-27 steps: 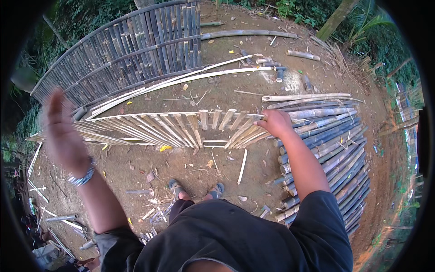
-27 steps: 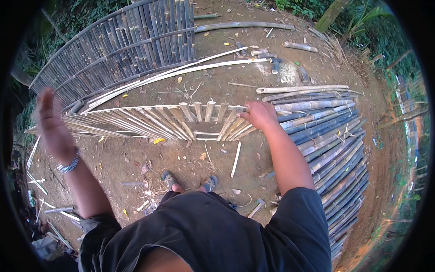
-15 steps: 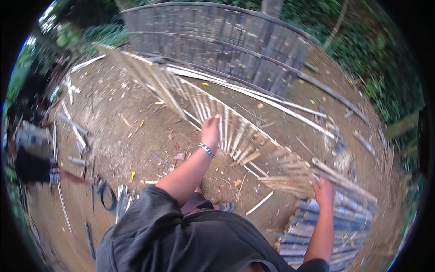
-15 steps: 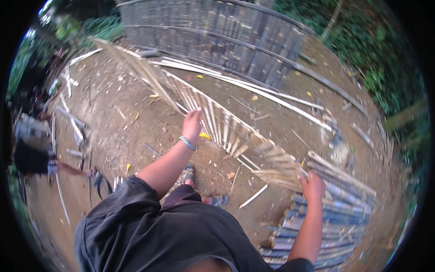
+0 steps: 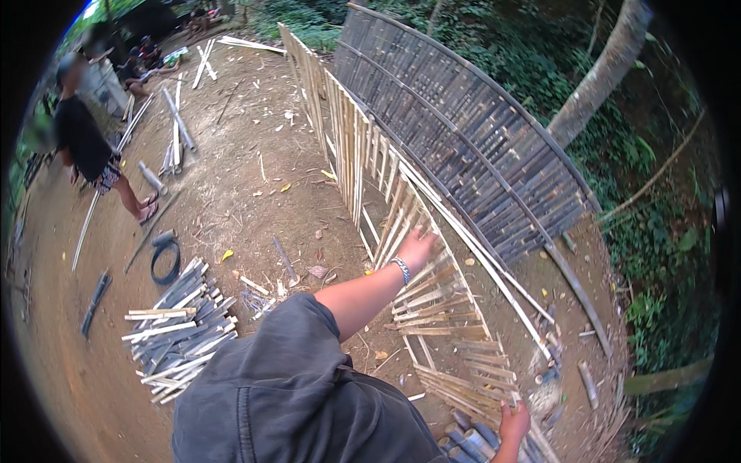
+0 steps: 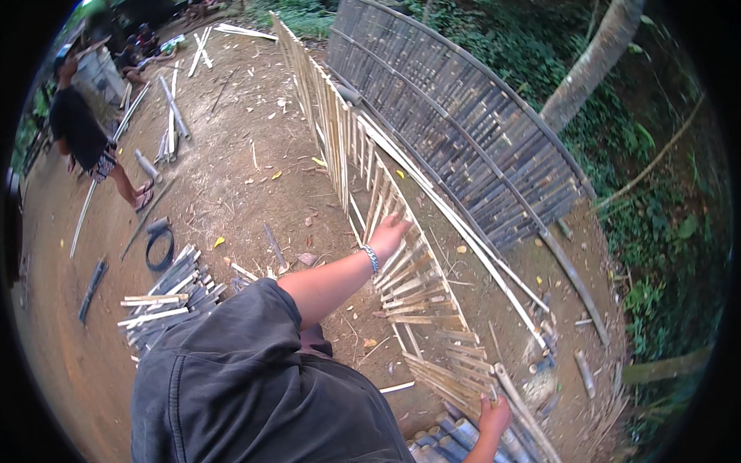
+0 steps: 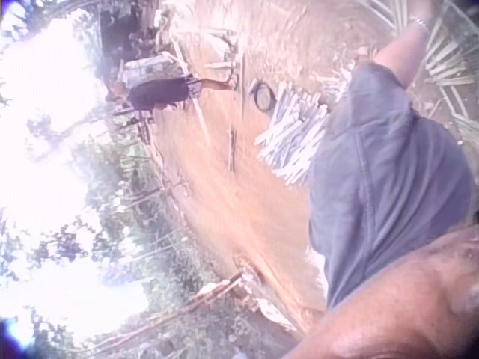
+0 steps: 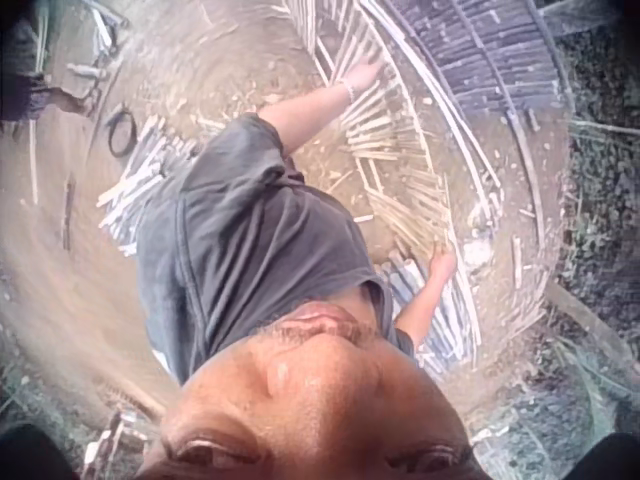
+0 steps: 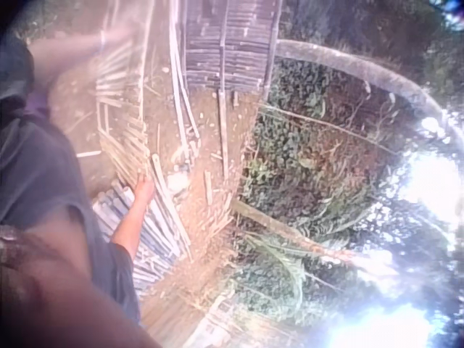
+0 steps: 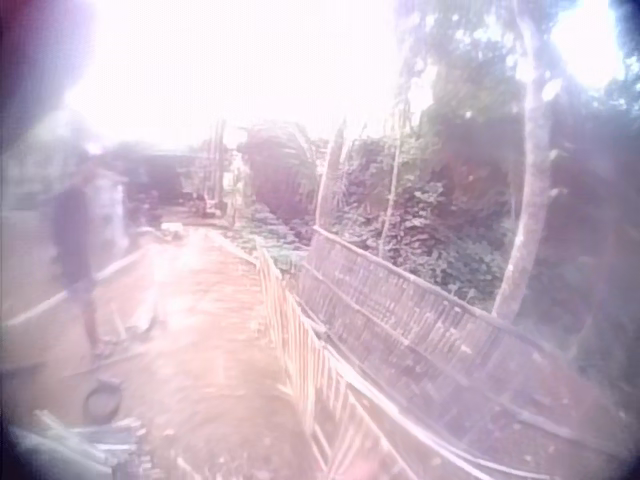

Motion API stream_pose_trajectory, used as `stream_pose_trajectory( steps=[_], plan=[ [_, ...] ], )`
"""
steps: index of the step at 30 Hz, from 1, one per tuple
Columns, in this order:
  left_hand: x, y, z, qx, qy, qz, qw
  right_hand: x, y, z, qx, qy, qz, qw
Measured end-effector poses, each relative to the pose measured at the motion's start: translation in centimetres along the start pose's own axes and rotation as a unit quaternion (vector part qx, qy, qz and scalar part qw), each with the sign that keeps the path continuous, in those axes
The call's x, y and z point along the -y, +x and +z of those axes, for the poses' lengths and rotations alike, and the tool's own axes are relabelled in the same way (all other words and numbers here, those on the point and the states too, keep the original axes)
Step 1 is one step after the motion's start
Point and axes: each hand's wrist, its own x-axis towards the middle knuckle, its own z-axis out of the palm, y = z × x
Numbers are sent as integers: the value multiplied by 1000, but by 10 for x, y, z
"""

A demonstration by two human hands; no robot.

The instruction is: The person assembles a bamboo lattice structure by positioning bamboo slats and hammering them into place with a hatchet. The person picks up pieces of bamboo, aligns them on the ground, and uses the blunt side of a hatchet to secure the joints.

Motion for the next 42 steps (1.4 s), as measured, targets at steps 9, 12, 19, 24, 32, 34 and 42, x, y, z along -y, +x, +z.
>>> stream_pose_trajectory(
  steps=[9, 12, 19, 24, 32, 34, 42],
  plan=[
    [7, -4, 19, -61, 166, 69, 982, 8, -4, -4, 10, -5, -12, 1000],
    [3, -6, 18, -60, 198, 62, 976, 16, -4, -10, 41, 4, -9, 999],
    [-6, -14, 27, -50, 243, 61, 967, 3, -2, 2, -8, -7, -46, 999],
    [-7, -3, 31, -52, 271, 61, 959, -21, 19, 16, 3, -19, -31, 999],
    [-38, -13, 45, -29, 320, 22, 947, -7, 31, -1, 36, 10, -6, 999],
    [-38, -11, 48, -33, 321, 19, 946, -7, 34, 2, 25, 19, -21, 999],
    [-29, -1, 54, -37, 356, 35, 933, -13, 38, 6, 47, 26, 0, 999]
  ],
)
